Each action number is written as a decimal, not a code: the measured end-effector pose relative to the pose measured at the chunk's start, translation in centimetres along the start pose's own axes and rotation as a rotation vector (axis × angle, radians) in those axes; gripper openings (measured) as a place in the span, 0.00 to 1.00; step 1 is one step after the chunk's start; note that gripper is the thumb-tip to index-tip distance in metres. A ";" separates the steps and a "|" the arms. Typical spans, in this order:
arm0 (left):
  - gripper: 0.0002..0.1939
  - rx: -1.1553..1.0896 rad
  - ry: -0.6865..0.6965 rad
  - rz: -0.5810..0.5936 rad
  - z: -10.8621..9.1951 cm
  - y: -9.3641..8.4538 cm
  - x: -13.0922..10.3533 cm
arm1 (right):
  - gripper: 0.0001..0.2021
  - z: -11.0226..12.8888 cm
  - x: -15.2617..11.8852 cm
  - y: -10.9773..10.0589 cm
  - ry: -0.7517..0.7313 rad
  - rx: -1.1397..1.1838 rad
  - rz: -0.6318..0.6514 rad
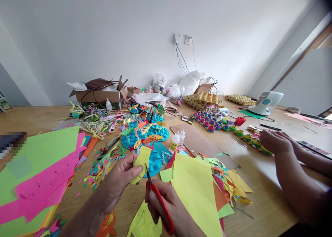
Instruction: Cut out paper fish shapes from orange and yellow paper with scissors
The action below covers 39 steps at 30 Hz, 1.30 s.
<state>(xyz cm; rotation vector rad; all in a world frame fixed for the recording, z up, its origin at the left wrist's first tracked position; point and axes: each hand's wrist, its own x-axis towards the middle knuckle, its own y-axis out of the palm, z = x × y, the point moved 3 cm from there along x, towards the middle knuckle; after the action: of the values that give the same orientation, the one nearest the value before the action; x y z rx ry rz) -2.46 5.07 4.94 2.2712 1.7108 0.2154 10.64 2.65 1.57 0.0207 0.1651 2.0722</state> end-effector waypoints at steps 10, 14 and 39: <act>0.11 -0.089 -0.018 -0.013 0.4 0.7 -0.1 | 0.29 -0.4 0.3 0.8 0.011 0.083 -0.066; 0.11 -0.058 -0.018 -0.038 0.5 0.7 0.1 | 0.30 0.0 0.3 0.8 0.053 0.084 -0.088; 0.12 -0.094 -0.038 -0.073 0.8 0.8 0.2 | 0.31 -1.5 0.3 0.6 0.076 0.075 -0.103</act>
<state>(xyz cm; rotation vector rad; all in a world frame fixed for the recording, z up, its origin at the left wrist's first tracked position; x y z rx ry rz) -1.43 4.98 4.46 2.1283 1.7232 0.2303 9.83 2.51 0.17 -0.0204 0.2854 1.9648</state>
